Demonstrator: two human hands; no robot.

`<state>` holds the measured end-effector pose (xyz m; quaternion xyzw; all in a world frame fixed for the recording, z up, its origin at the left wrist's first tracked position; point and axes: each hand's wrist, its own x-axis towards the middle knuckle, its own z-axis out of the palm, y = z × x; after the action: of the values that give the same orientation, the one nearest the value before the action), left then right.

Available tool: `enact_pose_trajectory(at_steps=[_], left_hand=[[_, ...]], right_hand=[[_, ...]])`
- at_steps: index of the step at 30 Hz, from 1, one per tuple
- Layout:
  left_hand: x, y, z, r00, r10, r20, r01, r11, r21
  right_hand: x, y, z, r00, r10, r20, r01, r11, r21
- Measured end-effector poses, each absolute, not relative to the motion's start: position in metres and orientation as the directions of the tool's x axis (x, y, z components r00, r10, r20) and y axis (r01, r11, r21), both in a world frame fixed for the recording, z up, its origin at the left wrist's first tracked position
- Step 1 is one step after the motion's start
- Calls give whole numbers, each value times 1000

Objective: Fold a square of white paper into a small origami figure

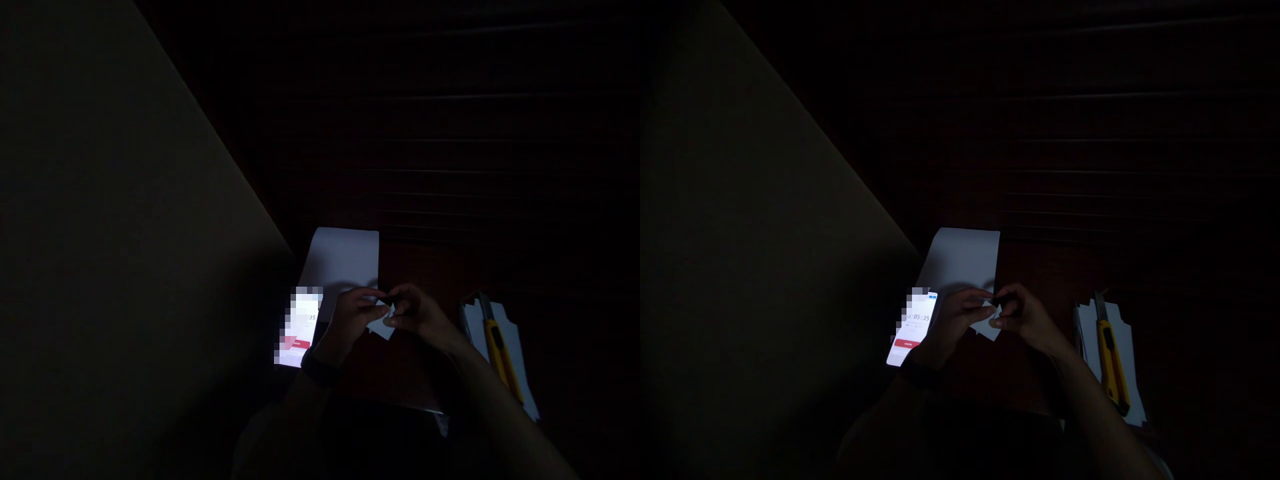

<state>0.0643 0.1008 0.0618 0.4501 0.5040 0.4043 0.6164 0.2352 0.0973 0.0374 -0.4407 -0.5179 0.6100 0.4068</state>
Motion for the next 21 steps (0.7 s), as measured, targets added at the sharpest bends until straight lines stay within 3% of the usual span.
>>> enact_pose_trajectory(at_steps=[4,10,17,21], left_hand=[[70,98,63,62,960,-275,-97,280,955],[74,95,59,108,973,-204,-159,219,963],[65,96,60,319,919,-231,-132,284,950],[64,97,56,343,914,-217,-124,273,954]], right_hand=[[232,97,41,-245,966,-78,-33,-89,-996],[231,95,43,-179,979,-101,-67,-115,-991],[241,94,40,-373,909,-187,-109,-243,-964],[243,94,41,-419,888,-189,-90,-248,-964]])
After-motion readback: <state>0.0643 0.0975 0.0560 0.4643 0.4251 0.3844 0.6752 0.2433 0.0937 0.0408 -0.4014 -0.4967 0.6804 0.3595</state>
